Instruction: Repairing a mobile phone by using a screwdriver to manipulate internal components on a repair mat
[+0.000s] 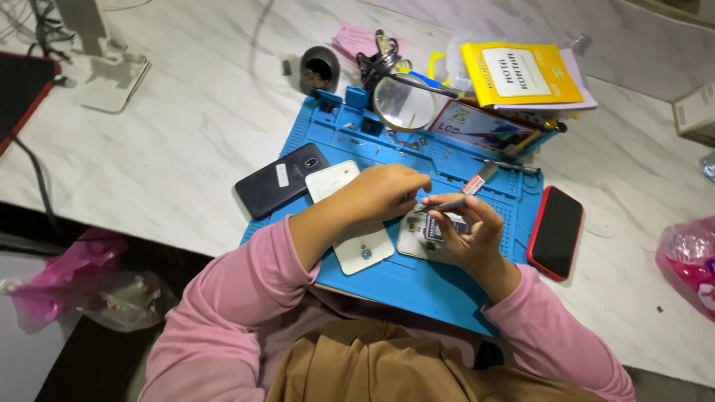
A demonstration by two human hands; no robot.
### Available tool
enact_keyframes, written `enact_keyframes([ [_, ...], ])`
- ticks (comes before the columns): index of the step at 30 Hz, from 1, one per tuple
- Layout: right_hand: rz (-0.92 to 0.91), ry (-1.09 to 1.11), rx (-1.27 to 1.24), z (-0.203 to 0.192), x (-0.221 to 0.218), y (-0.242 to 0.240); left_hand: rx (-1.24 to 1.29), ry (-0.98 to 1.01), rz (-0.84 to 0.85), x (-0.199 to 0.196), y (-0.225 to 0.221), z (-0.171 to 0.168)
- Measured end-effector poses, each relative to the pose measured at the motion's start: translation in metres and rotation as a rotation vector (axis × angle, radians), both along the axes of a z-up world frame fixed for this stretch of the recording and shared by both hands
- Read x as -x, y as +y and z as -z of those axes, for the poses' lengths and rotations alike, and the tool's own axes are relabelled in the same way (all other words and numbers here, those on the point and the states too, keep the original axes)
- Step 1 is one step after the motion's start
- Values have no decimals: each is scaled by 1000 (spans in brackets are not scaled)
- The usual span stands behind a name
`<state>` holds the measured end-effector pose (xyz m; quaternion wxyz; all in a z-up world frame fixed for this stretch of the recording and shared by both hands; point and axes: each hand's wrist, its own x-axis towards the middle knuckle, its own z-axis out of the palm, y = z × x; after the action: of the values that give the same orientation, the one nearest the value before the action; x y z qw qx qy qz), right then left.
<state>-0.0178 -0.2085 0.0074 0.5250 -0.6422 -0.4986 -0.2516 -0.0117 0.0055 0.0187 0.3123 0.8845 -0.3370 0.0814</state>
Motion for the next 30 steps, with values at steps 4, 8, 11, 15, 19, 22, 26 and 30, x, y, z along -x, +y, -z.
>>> enact_keyframes([
  [4, 63, 1, -36, -1, 1, 1, 3, -36, 31, 0, -1, -2],
  [8, 143, -88, -39, -13, 7, 6, -12, -69, 73, 2, -2, 2],
  [11, 120, -131, -69, -13, 4, 8, -37, -74, 82, 2, -1, -3],
  [15, 157, -194, -32, -16, 4, 9, -16, -46, 85, 4, 1, -4],
  [19, 148, -202, -20, -18, 6, 6, -7, -64, 71, 5, 2, -2],
  [22, 143, -212, -24, -21, 4, 4, 7, -72, 66, 4, 1, 0],
  [26, 156, -237, -24, -22, 1, 2, 55, -70, 61, 4, 2, 0],
  [30, 137, -218, -35, -26, 3, 2, 128, -93, 98, 3, 2, -6],
])
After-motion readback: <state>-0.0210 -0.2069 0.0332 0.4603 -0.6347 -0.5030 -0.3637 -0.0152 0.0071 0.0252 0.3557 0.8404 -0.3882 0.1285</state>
